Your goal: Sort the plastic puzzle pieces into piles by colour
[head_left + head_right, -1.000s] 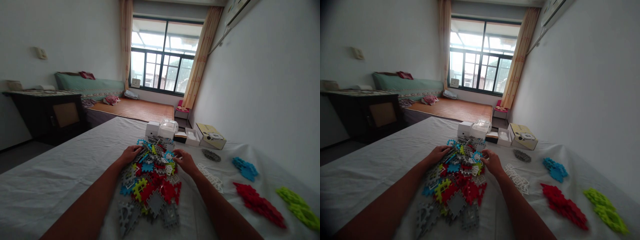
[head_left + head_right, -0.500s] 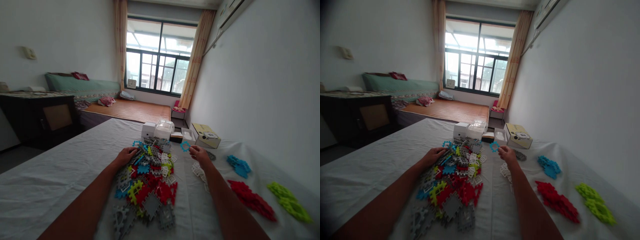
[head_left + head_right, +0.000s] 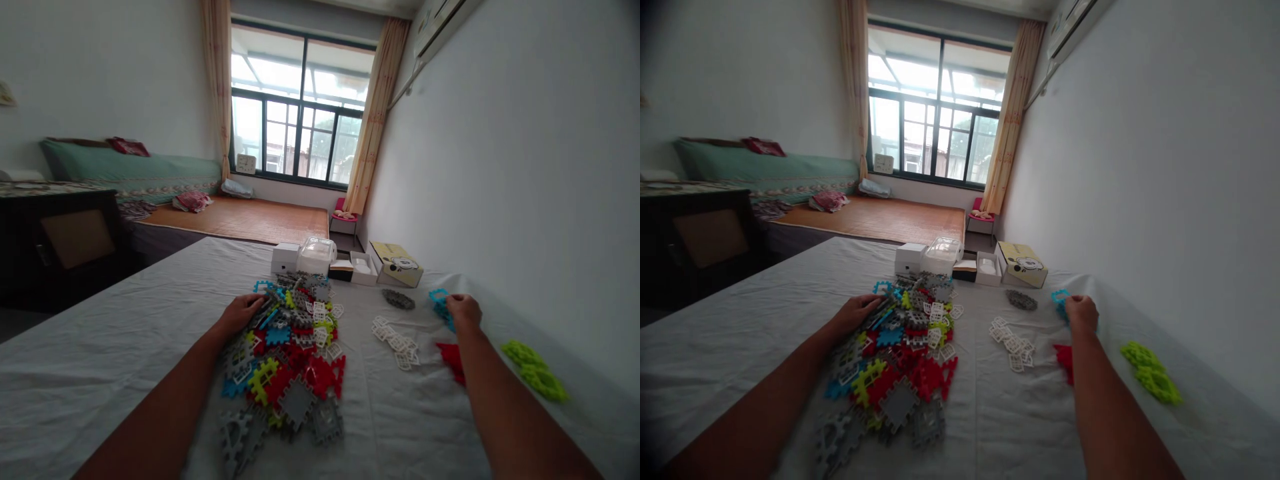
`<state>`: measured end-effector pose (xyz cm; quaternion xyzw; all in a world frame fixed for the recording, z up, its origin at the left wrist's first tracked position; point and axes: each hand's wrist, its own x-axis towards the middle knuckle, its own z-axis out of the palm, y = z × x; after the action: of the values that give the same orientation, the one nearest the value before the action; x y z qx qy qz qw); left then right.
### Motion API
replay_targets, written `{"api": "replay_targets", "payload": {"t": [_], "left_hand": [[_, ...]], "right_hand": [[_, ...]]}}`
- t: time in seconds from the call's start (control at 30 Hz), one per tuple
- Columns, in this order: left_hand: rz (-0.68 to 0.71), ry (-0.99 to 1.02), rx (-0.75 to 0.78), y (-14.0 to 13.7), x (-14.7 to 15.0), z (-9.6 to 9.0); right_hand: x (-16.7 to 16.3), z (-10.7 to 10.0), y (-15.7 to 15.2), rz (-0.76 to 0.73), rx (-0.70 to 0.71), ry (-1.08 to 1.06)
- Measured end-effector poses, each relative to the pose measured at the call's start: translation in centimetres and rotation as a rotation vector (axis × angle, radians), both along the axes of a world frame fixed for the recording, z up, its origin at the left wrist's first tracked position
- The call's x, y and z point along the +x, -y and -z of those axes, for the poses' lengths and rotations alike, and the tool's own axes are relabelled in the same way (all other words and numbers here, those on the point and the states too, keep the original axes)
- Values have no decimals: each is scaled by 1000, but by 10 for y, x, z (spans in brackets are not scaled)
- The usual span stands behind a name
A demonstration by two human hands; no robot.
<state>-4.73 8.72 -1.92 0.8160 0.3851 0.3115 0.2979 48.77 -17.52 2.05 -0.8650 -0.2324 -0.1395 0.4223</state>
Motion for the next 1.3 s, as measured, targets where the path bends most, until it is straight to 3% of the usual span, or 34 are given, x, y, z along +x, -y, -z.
{"api": "replay_targets", "payload": {"t": [0.13, 0.23, 0.27, 0.33, 0.4, 0.47, 0.53, 0.63, 0.77, 0.97, 1.2, 1.3], "left_hand": [[3, -5, 10, 4, 0, -4], [12, -26, 7, 9, 1, -10], [9, -30, 3, 10, 1, -11], [-1, -27, -3, 12, 1, -12], [-12, -19, -6, 13, 1, -12], [-11, -21, -3, 13, 1, -11], [-3, -34, 2, 13, 0, -10], [-6, -56, 12, 12, 0, -9], [-16, -62, 40, 8, 0, -5], [-9, -56, 42, 5, 0, 0], [14, -43, 21, 11, 1, -9], [9, -32, 12, 14, 1, -12]], "right_hand": [[11, -6, 27, 117, -146, -47], [-19, -13, 9, 83, -214, 88], [-37, -17, -2, -14, -227, 143], [-85, -23, -28, -363, -236, 192], [-141, -25, -51, -772, -270, 112], [-196, -21, -65, -1030, -285, 51], [-239, -12, -68, -1156, -257, 44], [-273, 4, -63, -1206, -203, 61], [-279, 12, -53, -1215, -185, 28], [-261, 10, -50, -1186, -221, -41], [-245, 13, -52, -1183, -196, -313], [-224, 6, -51, -1129, -184, -318]]}}
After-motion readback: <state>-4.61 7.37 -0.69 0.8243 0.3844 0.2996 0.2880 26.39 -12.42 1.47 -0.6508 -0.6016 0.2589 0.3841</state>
